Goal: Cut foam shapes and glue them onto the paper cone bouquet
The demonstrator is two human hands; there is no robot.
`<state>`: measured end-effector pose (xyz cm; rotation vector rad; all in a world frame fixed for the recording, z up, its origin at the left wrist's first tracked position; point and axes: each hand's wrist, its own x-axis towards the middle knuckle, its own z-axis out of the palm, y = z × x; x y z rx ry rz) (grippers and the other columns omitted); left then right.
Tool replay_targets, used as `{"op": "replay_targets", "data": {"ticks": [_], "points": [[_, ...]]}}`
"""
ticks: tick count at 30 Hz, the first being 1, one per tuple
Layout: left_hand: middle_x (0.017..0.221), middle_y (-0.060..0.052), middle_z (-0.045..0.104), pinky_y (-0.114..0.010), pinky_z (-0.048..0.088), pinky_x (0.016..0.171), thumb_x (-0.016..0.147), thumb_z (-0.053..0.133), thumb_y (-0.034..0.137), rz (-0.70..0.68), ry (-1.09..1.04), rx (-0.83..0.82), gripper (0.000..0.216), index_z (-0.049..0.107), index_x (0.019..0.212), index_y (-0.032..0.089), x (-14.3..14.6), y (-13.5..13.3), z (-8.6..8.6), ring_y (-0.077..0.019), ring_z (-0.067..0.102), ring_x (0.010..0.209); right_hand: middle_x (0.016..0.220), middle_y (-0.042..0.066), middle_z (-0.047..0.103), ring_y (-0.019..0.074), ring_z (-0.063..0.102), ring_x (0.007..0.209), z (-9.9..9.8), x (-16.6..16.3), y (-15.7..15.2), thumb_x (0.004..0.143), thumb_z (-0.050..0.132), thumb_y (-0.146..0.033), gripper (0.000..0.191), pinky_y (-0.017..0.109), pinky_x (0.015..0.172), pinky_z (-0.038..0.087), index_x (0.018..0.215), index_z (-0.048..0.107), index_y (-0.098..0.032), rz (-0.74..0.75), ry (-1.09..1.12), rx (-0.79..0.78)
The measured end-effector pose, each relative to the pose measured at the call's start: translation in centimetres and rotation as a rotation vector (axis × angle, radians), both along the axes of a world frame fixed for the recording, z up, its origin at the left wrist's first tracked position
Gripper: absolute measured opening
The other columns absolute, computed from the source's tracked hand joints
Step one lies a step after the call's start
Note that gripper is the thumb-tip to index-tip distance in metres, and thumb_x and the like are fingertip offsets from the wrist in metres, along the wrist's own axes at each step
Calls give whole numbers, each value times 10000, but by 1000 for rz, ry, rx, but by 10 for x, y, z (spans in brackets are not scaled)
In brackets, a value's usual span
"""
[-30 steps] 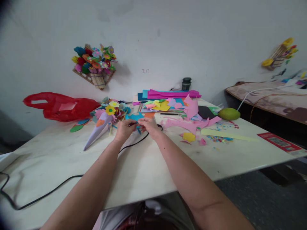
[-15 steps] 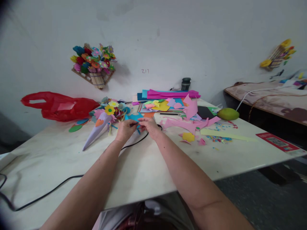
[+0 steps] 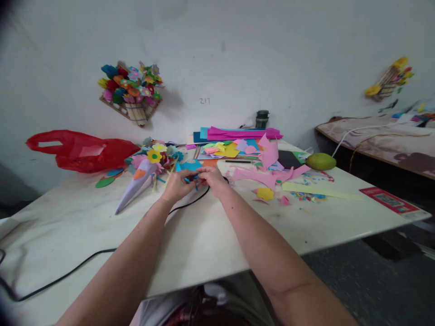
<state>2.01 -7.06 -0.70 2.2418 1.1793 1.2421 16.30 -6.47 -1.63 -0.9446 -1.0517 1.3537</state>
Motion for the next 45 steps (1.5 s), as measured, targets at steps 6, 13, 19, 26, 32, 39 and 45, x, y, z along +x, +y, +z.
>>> {"op": "replay_targets", "data": {"ticks": [6,13,19,26,32,39,45], "points": [[667,-33,663,-259,460,563,701,569,205,-47,-121,-185,319,716,971,118,-4,2,-1,-143,569,566,571,-35,605,101,506,467,-2,-1,2,610,608,-83,248,236,468,431,836,664,-167,-13,-111,152],[542,17,553,-221,395,485,663,686,237,-161,-414,-403,326,690,961,105,-13,10,-2,-98,493,470,563,-65,547,86,492,487,-1,0,1,620,666,-170,320,232,495,424,938,629,-166,40,-178,300],[565,20,542,-218,393,498,584,790,267,-249,-551,-440,397,687,939,121,-18,11,1,-91,480,504,626,-46,581,93,510,525,1,2,0,589,688,-193,369,225,491,413,953,629,-177,50,-164,302],[599,37,530,-210,387,509,593,777,236,-225,-552,-386,468,650,1028,116,-15,9,3,-80,484,528,538,-17,530,103,476,496,-2,1,0,650,705,-447,296,229,433,383,700,635,-165,41,-164,172],[644,37,547,-220,419,512,569,772,217,-266,-504,-462,587,583,1117,127,-14,6,5,-89,510,547,444,-41,479,88,403,426,-3,-3,0,560,747,-413,280,237,422,329,582,605,-173,-82,-203,177],[726,-11,617,-227,434,520,522,738,189,-256,-549,-614,481,619,985,131,-18,4,8,-117,568,605,412,-54,459,89,388,414,0,-2,1,593,680,-390,240,242,452,315,567,578,-175,-196,-262,189],[573,-12,562,-208,330,416,601,754,356,-167,-439,-600,275,608,674,135,-18,4,8,-96,492,486,434,-52,445,91,380,435,1,-5,-1,596,689,-447,300,245,456,312,549,553,-184,-212,-329,238]]}}
